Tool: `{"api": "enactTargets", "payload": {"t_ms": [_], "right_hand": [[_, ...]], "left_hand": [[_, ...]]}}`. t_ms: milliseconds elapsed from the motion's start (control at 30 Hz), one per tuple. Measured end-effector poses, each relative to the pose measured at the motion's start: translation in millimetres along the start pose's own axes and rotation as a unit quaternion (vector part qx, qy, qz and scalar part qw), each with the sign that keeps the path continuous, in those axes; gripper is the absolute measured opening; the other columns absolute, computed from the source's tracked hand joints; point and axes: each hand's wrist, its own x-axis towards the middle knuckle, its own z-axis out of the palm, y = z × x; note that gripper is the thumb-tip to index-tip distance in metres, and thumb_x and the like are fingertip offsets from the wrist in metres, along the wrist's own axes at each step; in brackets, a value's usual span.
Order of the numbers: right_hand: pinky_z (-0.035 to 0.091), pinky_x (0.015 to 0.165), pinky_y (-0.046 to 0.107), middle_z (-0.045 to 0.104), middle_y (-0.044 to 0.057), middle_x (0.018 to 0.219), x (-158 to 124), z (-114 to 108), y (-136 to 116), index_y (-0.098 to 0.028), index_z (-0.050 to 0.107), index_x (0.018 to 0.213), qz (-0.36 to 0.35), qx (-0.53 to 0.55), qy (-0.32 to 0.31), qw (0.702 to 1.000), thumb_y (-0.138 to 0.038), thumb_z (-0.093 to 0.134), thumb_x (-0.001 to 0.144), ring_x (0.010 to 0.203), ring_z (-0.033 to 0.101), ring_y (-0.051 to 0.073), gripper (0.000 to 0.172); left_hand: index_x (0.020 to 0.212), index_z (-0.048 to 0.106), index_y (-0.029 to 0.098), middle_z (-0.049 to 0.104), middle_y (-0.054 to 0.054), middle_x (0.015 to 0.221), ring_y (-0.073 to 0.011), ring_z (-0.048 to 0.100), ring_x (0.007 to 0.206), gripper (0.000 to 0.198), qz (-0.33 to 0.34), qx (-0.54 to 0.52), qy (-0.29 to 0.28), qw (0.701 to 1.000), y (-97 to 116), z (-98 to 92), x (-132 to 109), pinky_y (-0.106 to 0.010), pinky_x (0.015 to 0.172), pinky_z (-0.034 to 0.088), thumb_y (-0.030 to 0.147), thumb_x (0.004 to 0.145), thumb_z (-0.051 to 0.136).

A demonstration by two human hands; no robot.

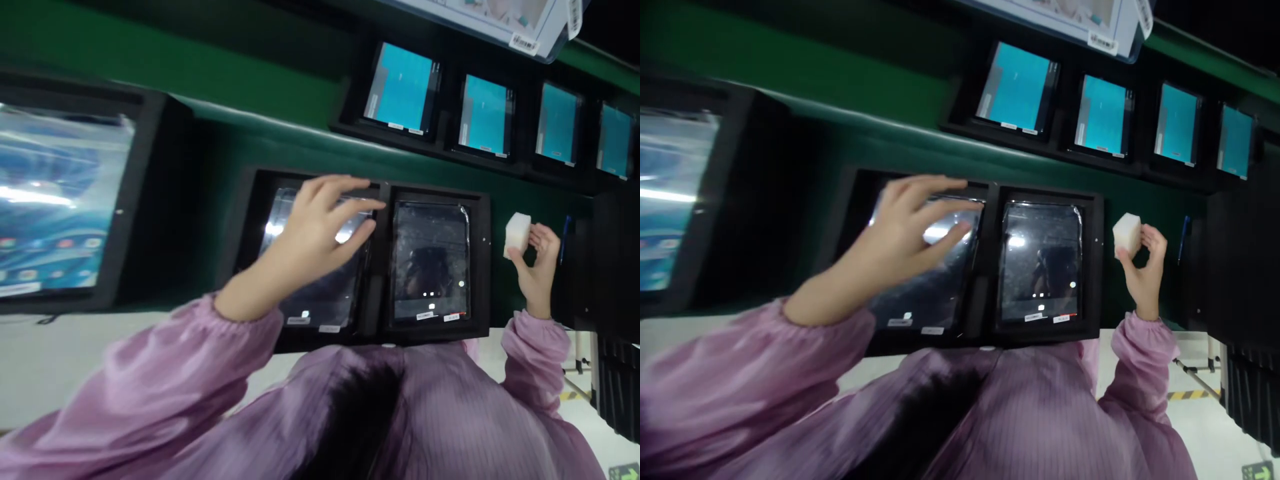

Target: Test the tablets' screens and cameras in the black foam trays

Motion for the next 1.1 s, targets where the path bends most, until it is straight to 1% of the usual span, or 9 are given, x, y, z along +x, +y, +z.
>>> {"api": "enactTargets", "payload": {"t_ms": [67, 100, 200, 233, 300, 400, 567, 800, 1100], "right_hand": [[0.056, 0.11, 0.05, 0.057, 0.015, 0.149, -14.1, -0.7, -10.9, -0.03, 0.034, 0.156, -0.03, 0.093, -0.057, 0.994, -0.054, 0.079, 0.088, 0.135, 0.062, 0.03, 0.085], [0.058, 0.108, 0.049, 0.056, 0.015, 0.15, -20.8, 0.4, -14.3, -0.031, 0.033, 0.158, -0.042, 0.123, -0.079, 0.988, -0.05, 0.08, 0.089, 0.136, 0.062, 0.03, 0.086], [0.061, 0.103, 0.046, 0.058, 0.013, 0.146, -35.8, 9.0, -18.6, -0.032, 0.05, 0.146, -0.07, 0.15, -0.113, 0.98, -0.04, 0.078, 0.092, 0.136, 0.063, 0.031, 0.061], [0.061, 0.103, 0.046, 0.058, 0.013, 0.145, -38.6, 12.7, -19.0, -0.031, 0.055, 0.141, -0.077, 0.156, -0.121, 0.977, -0.036, 0.077, 0.093, 0.136, 0.063, 0.031, 0.053], [0.061, 0.105, 0.048, 0.059, 0.012, 0.143, -41.2, 19.5, -19.8, -0.03, 0.06, 0.134, -0.086, 0.158, -0.137, 0.974, -0.029, 0.075, 0.094, 0.138, 0.063, 0.032, 0.043], [0.057, 0.112, 0.053, 0.06, 0.011, 0.142, -41.0, 25.2, -21.8, -0.029, 0.063, 0.13, -0.102, 0.124, -0.143, 0.977, -0.023, 0.072, 0.094, 0.139, 0.061, 0.031, 0.037], [0.055, 0.114, 0.054, 0.061, 0.009, 0.141, -40.2, 25.2, -22.1, -0.03, 0.062, 0.13, -0.124, 0.109, -0.139, 0.977, -0.019, 0.071, 0.093, 0.14, 0.06, 0.03, 0.039], [0.053, 0.115, 0.056, 0.061, 0.009, 0.142, -41.0, 24.7, -21.5, -0.031, 0.061, 0.129, -0.116, 0.115, -0.144, 0.976, -0.019, 0.071, 0.093, 0.141, 0.059, 0.031, 0.04], [0.055, 0.114, 0.057, 0.06, 0.011, 0.141, -40.1, 23.9, -25.0, -0.029, 0.059, 0.127, -0.105, 0.095, -0.149, 0.979, -0.023, 0.07, 0.094, 0.141, 0.059, 0.032, 0.036]], "left_hand": [[0.121, 0.079, 0.022, 0.066, -0.014, 0.144, -0.0364, 0.058, 0.135, 0.041, 0.017, -0.017, -0.014, 1.0, 6.3, -11.0, 10.6, -0.063, 0.121, 0.041, 0.046, 0.107, 0.049], [0.119, 0.081, 0.025, 0.066, -0.012, 0.145, -0.0351, 0.058, 0.136, 0.039, 0.044, -0.034, -0.046, 0.997, 12.2, -11.5, 11.2, -0.062, 0.121, 0.041, 0.046, 0.107, 0.049], [0.116, 0.083, 0.031, 0.066, -0.006, 0.149, -0.0307, 0.056, 0.143, 0.031, 0.166, -0.095, -0.177, 0.965, 32.6, 5.7, -4.3, -0.053, 0.124, 0.043, 0.038, 0.109, 0.053], [0.118, 0.082, 0.03, 0.066, -0.006, 0.15, -0.0298, 0.056, 0.144, 0.03, 0.208, -0.107, -0.207, 0.95, 38.1, 15.0, -13.0, -0.05, 0.125, 0.043, 0.035, 0.11, 0.055], [0.122, 0.081, 0.026, 0.064, -0.008, 0.153, -0.0289, 0.055, 0.147, 0.027, 0.262, -0.111, -0.232, 0.93, 44.8, 32.8, -30.4, -0.046, 0.127, 0.04, 0.03, 0.11, 0.057], [0.123, 0.081, 0.026, 0.063, -0.009, 0.156, -0.0293, 0.055, 0.148, 0.024, 0.276, -0.101, -0.224, 0.929, 45.3, 48.5, -47.2, -0.046, 0.129, 0.038, 0.03, 0.109, 0.062], [0.121, 0.082, 0.023, 0.063, -0.011, 0.155, -0.0305, 0.055, 0.147, 0.026, 0.275, -0.101, -0.187, 0.938, 41.6, 52.3, -52.1, -0.046, 0.126, 0.04, 0.03, 0.111, 0.059], [0.127, 0.08, 0.025, 0.058, -0.011, 0.161, -0.0313, 0.055, 0.148, 0.025, 0.265, -0.085, -0.218, 0.936, 45.1, 63.4, -57.9, -0.047, 0.128, 0.039, 0.034, 0.107, 0.067], [0.124, 0.081, 0.025, 0.061, -0.01, 0.157, -0.0311, 0.057, 0.146, 0.024, 0.259, -0.114, -0.178, 0.943, 43.3, 54.2, -64.8, -0.045, 0.126, 0.04, 0.034, 0.107, 0.067]]}}
